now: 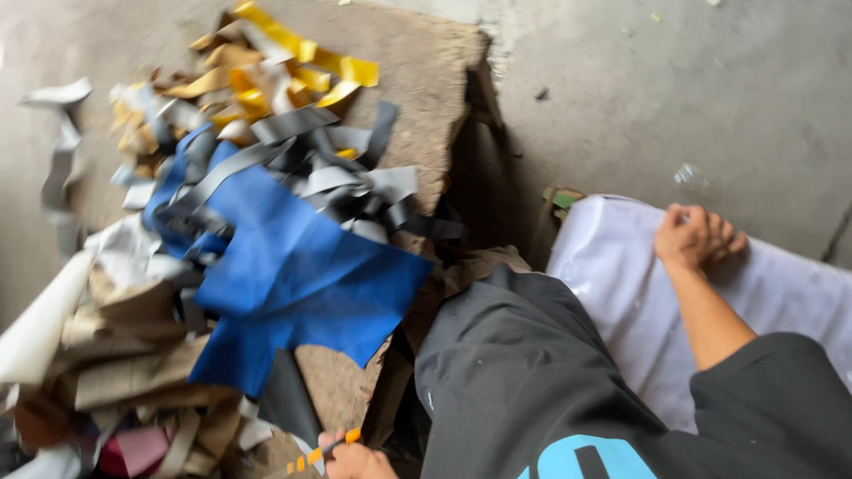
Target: A person uses scissors to cut and shape a piece of blue fabric on a table covered with scraps.
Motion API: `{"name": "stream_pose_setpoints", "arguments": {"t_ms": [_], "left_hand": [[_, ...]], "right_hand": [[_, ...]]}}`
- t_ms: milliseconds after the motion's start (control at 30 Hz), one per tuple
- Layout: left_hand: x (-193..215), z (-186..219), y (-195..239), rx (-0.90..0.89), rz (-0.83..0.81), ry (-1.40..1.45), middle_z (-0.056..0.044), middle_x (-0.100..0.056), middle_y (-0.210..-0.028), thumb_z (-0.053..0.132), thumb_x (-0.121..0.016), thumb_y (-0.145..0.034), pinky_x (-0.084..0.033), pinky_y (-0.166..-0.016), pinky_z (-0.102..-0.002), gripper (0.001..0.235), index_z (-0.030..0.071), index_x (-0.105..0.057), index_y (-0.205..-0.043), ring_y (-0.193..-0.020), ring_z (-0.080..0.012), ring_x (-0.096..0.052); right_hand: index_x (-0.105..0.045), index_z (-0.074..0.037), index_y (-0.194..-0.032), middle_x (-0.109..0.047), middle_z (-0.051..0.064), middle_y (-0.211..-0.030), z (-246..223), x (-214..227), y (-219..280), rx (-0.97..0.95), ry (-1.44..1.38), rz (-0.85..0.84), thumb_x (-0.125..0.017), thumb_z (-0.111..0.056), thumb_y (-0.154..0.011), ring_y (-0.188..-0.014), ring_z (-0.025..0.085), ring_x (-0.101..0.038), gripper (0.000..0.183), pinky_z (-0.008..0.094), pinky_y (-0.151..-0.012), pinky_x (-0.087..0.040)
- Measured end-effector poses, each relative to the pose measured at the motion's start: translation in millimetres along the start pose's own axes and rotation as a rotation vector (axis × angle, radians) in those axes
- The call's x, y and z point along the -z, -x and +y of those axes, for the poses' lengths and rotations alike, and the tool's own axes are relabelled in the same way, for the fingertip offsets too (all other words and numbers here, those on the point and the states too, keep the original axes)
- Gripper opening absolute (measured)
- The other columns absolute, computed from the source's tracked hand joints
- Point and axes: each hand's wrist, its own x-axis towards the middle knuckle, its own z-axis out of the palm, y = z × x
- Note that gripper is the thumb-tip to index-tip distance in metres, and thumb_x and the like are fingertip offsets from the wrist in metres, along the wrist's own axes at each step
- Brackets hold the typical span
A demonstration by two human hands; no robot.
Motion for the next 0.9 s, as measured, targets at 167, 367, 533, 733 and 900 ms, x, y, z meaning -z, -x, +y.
{"name": "stream_pose_setpoints", "arguments": {"t_ms": [167,367,533,733,900], "left_hand": [[-49,-30,59,0.285,-0.282,0.516,-0.014,-0.066,-0.1,-0.01,-0.063,-0.083,-0.06,-0.078,-0.034,0.031,-0.001,-0.066,-0.113,-0.088,-0.0259,-0.068],[-68,61,182,0.765,-0.844,0.451,-0.013,-0.065,-0.067,0.012,-0.073,-0.085,-0.038,-0.039,-0.023,0.014,0.0,-0.067,-0.09,-0.045,-0.0136,-0.052],[-44,99,218,0.99,-1.453,0.263,-0.027,-0.076,-0.106,0.028,-0.064,-0.082,-0.062,-0.069,-0.035,0.051,-0.006,-0.069,-0.119,-0.086,-0.035,-0.077],[-4,141,220,1.187,-1.681,0.198,-0.026,-0.075,-0.102,0.035,-0.059,-0.089,-0.06,-0.048,-0.03,0.05,-0.006,-0.065,-0.118,-0.082,-0.0318,-0.077],[8,161,240,1.12,-1.636,0.085,-0.024,-0.076,-0.095,0.032,-0.064,-0.09,-0.061,-0.047,-0.028,0.041,-0.003,-0.066,-0.11,-0.075,-0.0279,-0.078]], "right_hand": [[-0.073,-0.009,-0.12,-0.064,0.02,-0.113,-74,22,-23,0.167,-0.308,-0.139,-0.07,-0.013,-0.094,-0.098,0.047,-0.06,0.026,0.056,-0.081,-0.046],[-0.078,-0.016,-0.123,-0.081,0.008,-0.11,-295,139,-5,0.44,-0.674,-1.111,-0.073,-0.045,-0.086,-0.096,0.024,-0.076,0.047,0.04,-0.089,-0.056],[-0.073,-0.014,-0.124,-0.079,0.008,-0.116,-361,143,52,0.482,-0.644,-1.341,-0.08,-0.054,-0.078,-0.11,0.022,-0.073,0.061,0.036,-0.097,-0.053],[-0.062,-0.012,-0.081,-0.063,0.002,-0.076,-393,177,44,0.062,-1.129,-1.682,-0.075,-0.012,-0.094,-0.07,0.014,-0.062,0.018,0.032,-0.064,-0.06],[-0.068,-0.009,-0.086,-0.069,0.0,-0.082,-413,193,19,0.059,-1.213,-1.707,-0.078,-0.011,-0.094,-0.074,0.009,-0.065,0.013,0.025,-0.072,-0.058]]}}
